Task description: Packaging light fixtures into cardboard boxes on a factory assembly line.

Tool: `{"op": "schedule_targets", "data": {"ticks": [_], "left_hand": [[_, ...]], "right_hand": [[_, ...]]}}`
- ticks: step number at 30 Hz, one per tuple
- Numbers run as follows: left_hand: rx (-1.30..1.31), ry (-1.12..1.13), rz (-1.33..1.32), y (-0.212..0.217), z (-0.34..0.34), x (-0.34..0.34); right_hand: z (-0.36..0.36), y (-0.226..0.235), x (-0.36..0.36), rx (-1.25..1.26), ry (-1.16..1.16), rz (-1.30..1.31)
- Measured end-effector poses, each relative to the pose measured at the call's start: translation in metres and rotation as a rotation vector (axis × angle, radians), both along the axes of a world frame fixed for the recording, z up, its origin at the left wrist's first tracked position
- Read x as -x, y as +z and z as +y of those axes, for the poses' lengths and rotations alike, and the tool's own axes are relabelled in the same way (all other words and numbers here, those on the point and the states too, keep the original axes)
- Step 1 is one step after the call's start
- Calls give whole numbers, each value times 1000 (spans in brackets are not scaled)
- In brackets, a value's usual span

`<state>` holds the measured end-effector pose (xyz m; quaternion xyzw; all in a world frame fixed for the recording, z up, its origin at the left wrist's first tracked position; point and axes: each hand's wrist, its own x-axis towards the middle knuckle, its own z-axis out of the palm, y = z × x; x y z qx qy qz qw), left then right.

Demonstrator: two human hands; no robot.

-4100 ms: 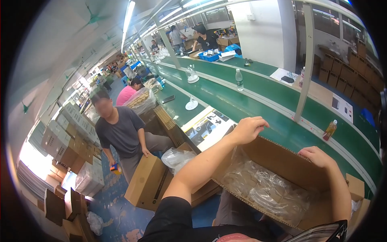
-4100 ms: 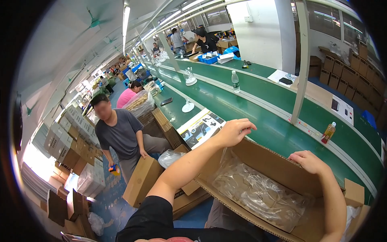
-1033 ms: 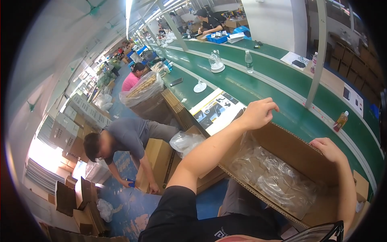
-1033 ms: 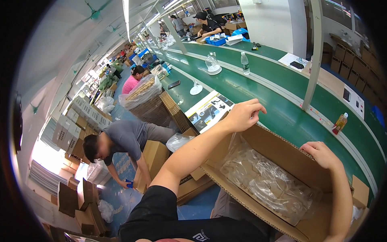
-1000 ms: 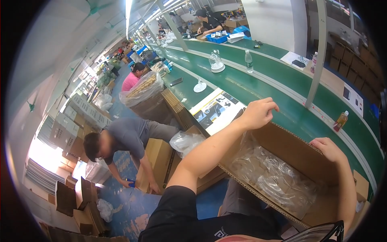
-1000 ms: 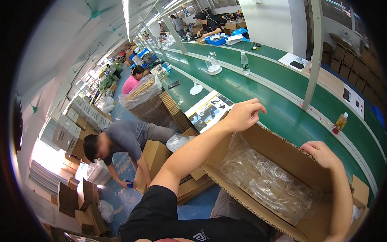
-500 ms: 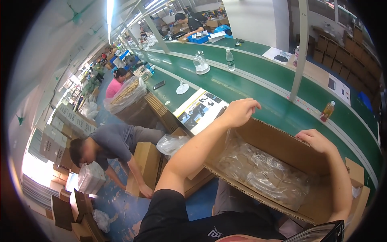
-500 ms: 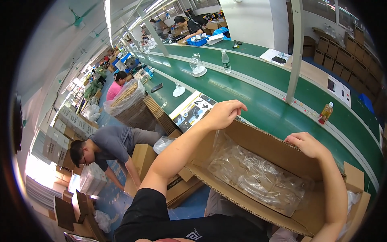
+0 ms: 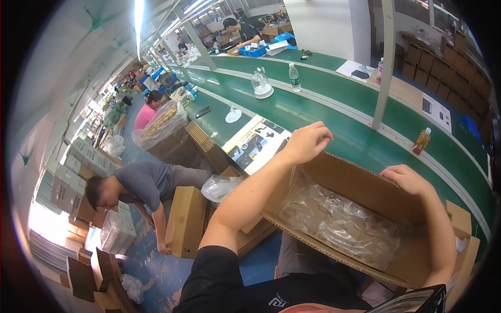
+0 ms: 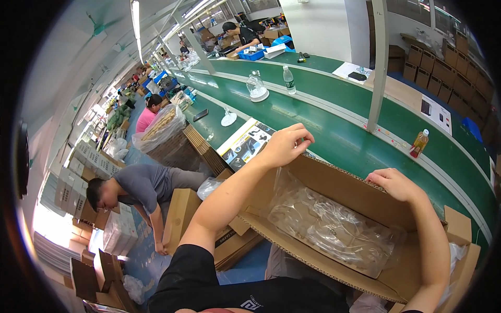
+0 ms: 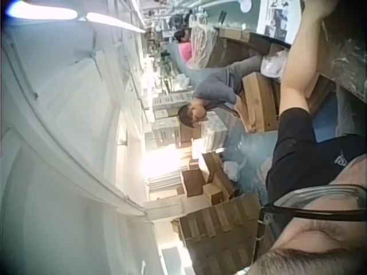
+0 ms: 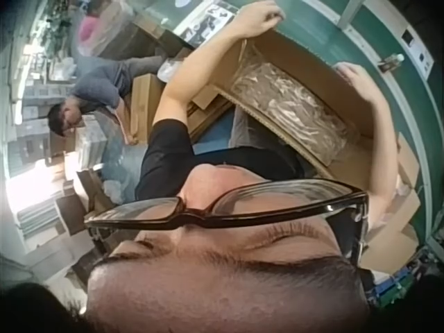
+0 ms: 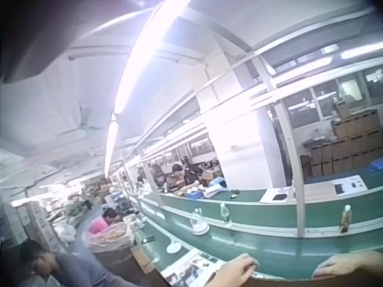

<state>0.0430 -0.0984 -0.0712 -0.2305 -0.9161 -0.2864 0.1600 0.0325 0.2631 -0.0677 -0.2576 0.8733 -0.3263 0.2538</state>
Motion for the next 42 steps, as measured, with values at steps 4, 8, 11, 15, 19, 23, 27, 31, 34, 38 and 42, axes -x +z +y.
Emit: {"op": "schedule_targets", "data": {"ticks": [4, 8, 11, 15, 19, 23, 27, 31, 34, 38, 42], "left_hand": [[9, 27, 8, 3, 3, -1], [10, 65, -6, 3, 2, -1], [5, 101, -19, 3, 4, 1], [14, 58, -10, 5, 3, -1], [48, 54, -24, 5, 2, -4], [-21, 31, 11, 4, 7, -3], [-244, -184, 11, 1, 14, 2], [-319, -277, -66, 18, 29, -19], [-305, -369, -148, 8, 47, -22], [-327, -414, -200, 3, 58, -25], [-323, -421, -222, -1, 57, -25]], "right_hand": [[2, -1, 0, -5, 3, 15], [-3, 6, -3, 11, -4, -7], [-1, 5, -3, 8, -15, -6], [-1, 5, -4, 10, -20, 0], [-3, 5, -4, 9, -16, -1], [1, 5, -7, 18, -21, 6], [2, 15, -10, 108, 81, 381], [-24, 26, -30, 420, 52, 716], [-38, 20, -45, 402, 146, 893], [-44, 3, -58, 276, 225, 960], [-41, -7, -56, 198, 270, 839]]}}
